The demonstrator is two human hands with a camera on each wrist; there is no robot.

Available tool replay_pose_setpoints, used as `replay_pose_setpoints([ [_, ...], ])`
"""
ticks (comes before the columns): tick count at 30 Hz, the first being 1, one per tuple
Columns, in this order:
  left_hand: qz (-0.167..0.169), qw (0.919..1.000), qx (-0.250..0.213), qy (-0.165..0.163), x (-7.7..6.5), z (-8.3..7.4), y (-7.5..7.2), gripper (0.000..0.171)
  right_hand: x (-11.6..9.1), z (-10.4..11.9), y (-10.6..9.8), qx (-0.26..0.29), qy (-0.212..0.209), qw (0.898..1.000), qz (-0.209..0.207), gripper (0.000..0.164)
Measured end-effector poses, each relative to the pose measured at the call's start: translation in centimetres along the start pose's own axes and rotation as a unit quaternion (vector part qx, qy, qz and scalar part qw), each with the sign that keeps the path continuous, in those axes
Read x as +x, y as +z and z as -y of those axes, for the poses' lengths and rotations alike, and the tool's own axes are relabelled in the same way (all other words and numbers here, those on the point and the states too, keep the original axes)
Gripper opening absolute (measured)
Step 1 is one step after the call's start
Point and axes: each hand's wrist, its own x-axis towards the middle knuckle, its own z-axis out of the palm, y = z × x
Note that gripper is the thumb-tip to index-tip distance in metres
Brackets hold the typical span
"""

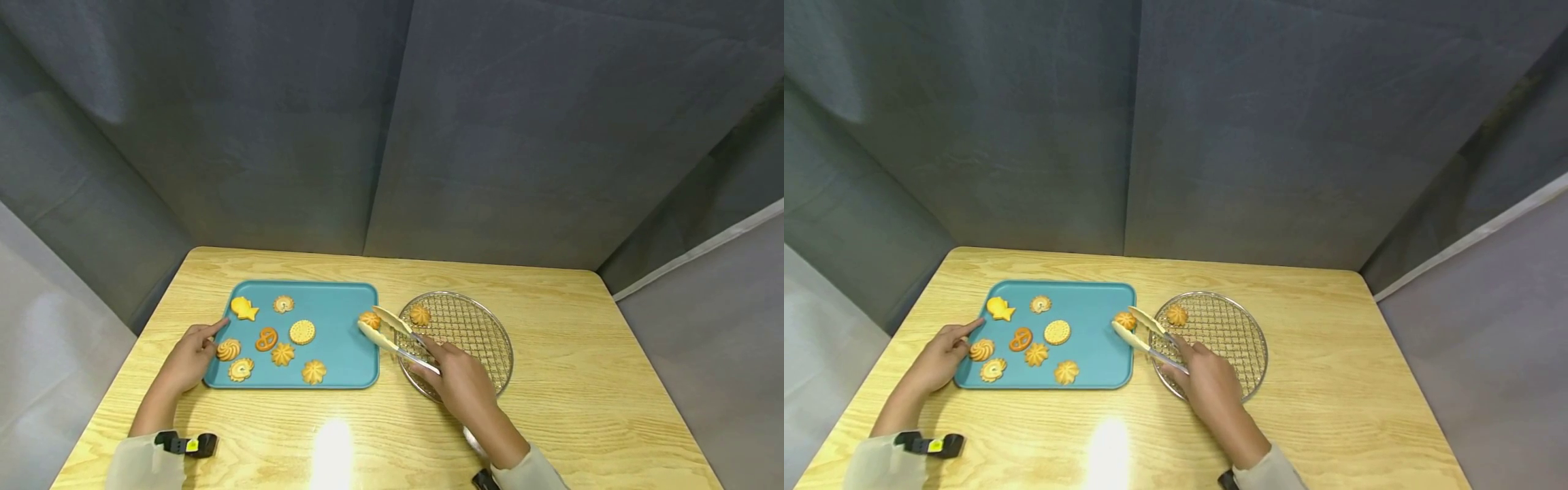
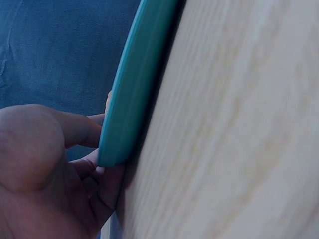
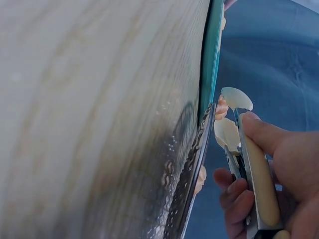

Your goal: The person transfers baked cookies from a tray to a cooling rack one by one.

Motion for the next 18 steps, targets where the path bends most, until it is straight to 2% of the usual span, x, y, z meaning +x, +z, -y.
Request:
replay_pose_setpoints([
  [5,0.000,1.0000,0.001,0.000,0.0,0.0,0.1,0.049,-0.7,-0.3,-0.3,0.010,0.020,1.000,0.013,0.062],
  [18,0.000,1.0000,0.002,0.002,0.0,0.0,0.1,0.049,-2.3,-1.8,-1.6,0.027,0.046,0.998,0.012,0.060],
])
